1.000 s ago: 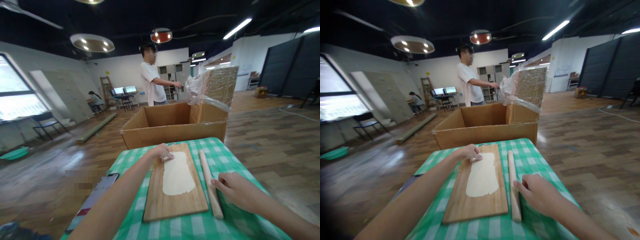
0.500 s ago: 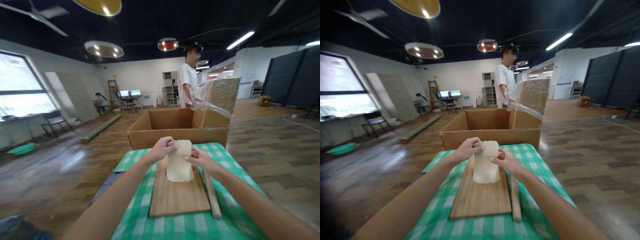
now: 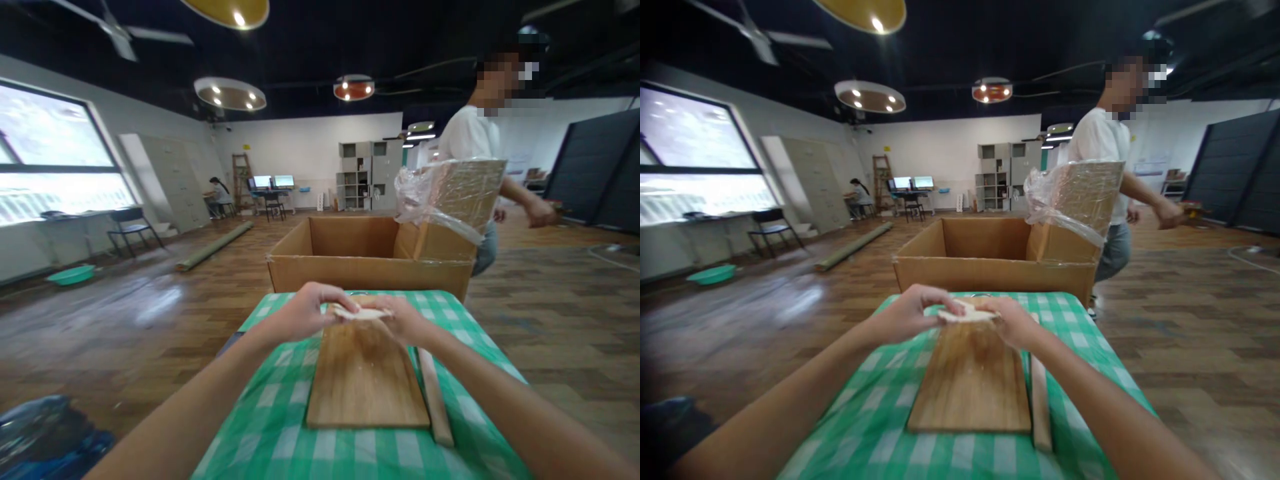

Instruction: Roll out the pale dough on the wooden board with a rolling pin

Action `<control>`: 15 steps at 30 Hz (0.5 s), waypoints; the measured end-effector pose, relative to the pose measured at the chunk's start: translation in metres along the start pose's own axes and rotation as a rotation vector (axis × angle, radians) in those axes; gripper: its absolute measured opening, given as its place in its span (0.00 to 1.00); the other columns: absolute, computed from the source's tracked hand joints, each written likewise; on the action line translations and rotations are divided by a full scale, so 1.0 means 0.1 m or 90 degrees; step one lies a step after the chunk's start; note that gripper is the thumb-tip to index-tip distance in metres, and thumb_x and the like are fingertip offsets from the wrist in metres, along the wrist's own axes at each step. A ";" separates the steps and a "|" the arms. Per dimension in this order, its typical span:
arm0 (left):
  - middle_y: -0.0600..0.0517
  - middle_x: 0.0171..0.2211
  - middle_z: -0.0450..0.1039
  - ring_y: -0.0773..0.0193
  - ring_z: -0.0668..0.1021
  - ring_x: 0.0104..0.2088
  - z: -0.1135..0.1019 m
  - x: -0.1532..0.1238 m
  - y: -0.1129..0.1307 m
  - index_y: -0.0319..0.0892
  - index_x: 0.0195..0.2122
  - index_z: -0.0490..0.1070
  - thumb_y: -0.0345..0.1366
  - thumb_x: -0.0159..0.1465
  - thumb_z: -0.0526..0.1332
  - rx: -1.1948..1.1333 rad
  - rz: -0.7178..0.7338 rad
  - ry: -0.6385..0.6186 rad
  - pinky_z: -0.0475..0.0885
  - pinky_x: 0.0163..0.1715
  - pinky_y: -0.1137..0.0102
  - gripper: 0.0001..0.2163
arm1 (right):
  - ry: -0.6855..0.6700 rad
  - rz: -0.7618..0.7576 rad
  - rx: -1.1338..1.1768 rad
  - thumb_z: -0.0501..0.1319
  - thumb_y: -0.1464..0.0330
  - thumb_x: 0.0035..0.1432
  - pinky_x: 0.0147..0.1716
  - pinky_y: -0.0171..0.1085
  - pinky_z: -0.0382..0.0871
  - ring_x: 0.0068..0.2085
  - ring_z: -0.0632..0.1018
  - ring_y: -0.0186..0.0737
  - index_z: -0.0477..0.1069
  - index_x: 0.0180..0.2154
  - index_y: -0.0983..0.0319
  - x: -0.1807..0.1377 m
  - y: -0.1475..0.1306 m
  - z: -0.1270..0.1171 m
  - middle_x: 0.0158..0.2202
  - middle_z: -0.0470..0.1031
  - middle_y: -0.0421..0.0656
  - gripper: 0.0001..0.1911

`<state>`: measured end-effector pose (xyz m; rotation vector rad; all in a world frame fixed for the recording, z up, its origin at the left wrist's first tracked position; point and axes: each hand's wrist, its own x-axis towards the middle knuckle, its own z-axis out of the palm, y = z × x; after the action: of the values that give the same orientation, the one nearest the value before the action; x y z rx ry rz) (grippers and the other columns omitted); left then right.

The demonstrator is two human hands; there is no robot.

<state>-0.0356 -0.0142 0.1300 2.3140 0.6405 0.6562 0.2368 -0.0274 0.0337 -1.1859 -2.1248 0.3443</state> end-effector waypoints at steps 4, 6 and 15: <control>0.52 0.56 0.80 0.48 0.79 0.57 0.15 -0.49 -0.03 0.56 0.55 0.80 0.46 0.56 0.73 0.134 -0.079 -0.149 0.69 0.61 0.59 0.24 | -0.082 0.001 -0.104 0.51 0.79 0.57 0.66 0.52 0.64 0.64 0.75 0.50 0.79 0.58 0.61 -0.37 0.09 0.06 0.61 0.77 0.50 0.31; 0.50 0.59 0.78 0.50 0.78 0.59 0.27 -0.51 -0.17 0.52 0.58 0.78 0.48 0.64 0.65 0.166 -0.102 -0.112 0.69 0.62 0.59 0.21 | -0.057 0.045 -0.136 0.50 0.78 0.61 0.67 0.53 0.64 0.65 0.74 0.51 0.76 0.60 0.63 -0.42 0.12 0.09 0.63 0.76 0.52 0.30; 0.30 0.71 0.59 0.46 0.61 0.73 1.20 -0.09 -0.81 0.28 0.70 0.60 0.39 0.74 0.45 0.444 -0.074 -0.019 0.56 0.72 0.49 0.28 | -0.075 -0.035 -0.196 0.47 0.67 0.73 0.71 0.61 0.56 0.73 0.61 0.56 0.59 0.71 0.74 -0.33 -0.03 0.66 0.71 0.61 0.63 0.30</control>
<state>0.0074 -0.0177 -0.0083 2.8741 1.1158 0.3723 0.2027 -0.0509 -0.0279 -1.3013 -2.3697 0.0630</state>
